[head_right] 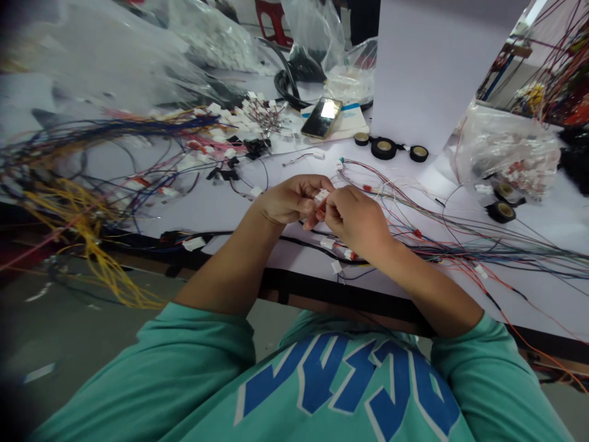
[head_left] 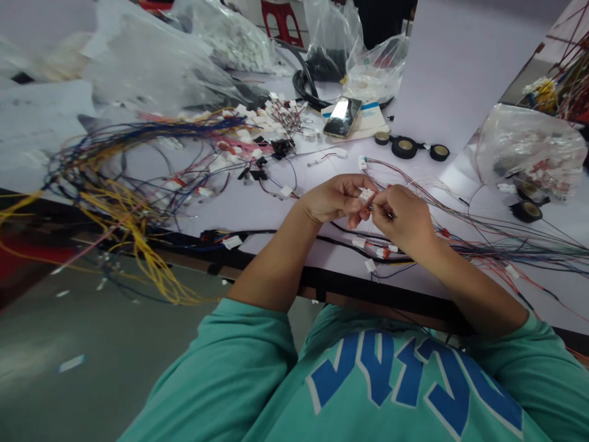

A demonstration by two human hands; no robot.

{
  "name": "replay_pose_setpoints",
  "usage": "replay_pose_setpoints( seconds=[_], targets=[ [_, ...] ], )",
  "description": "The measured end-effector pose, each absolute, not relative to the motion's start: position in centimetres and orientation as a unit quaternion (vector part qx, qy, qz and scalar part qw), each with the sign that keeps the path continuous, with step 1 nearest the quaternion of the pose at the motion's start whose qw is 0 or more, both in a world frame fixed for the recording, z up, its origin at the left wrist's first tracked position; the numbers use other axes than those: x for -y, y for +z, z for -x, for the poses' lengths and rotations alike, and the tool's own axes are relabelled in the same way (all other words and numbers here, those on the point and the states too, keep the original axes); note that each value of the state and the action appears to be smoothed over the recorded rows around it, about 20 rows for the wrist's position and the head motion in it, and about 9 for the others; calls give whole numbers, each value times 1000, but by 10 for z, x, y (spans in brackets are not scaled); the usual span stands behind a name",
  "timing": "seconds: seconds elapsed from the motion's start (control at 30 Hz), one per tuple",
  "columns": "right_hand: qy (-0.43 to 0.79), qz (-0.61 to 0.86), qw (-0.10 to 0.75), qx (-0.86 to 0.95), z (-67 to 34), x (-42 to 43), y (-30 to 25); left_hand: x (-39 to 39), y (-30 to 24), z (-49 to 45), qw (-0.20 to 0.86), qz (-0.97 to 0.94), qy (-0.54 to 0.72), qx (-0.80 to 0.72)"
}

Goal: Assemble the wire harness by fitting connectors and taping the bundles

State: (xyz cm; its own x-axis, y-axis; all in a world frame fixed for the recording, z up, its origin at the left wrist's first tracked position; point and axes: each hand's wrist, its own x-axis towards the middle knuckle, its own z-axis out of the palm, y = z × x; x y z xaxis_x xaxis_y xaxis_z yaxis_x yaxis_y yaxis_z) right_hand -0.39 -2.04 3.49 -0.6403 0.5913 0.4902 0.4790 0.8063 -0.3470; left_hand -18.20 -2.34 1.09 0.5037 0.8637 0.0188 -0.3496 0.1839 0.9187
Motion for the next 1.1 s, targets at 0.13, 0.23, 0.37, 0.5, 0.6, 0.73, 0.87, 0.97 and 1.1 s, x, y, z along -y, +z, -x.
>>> replay_pose_setpoints(
  seconds=[0.13,0.23,0.37,0.5,0.6,0.73,0.87,0.97,1.1],
  targets=[
    [158,296,306,891,-2,5,42,18,11,184,702,-456,466,-285],
    [196,315,262,891,-12,-11,46,14,11,185,688,-427,493,-318],
    [190,339,241,889,-22,-27,41,10,11,181,675,-384,507,-374],
    [204,335,238,888,-17,-27,30,12,13,175,664,-355,523,-400],
    [274,352,167,879,-12,-23,32,13,14,174,656,-349,534,-404],
    [406,378,82,828,-17,-26,42,11,13,173,640,-347,550,-411],
    [477,357,46,802,-32,-38,45,8,13,170,639,-326,556,-421],
    [500,353,27,790,-46,-46,40,7,12,169,640,-307,562,-423],
    [517,369,-5,772,-67,-52,32,2,4,172,643,-314,553,-427]
  ],
)
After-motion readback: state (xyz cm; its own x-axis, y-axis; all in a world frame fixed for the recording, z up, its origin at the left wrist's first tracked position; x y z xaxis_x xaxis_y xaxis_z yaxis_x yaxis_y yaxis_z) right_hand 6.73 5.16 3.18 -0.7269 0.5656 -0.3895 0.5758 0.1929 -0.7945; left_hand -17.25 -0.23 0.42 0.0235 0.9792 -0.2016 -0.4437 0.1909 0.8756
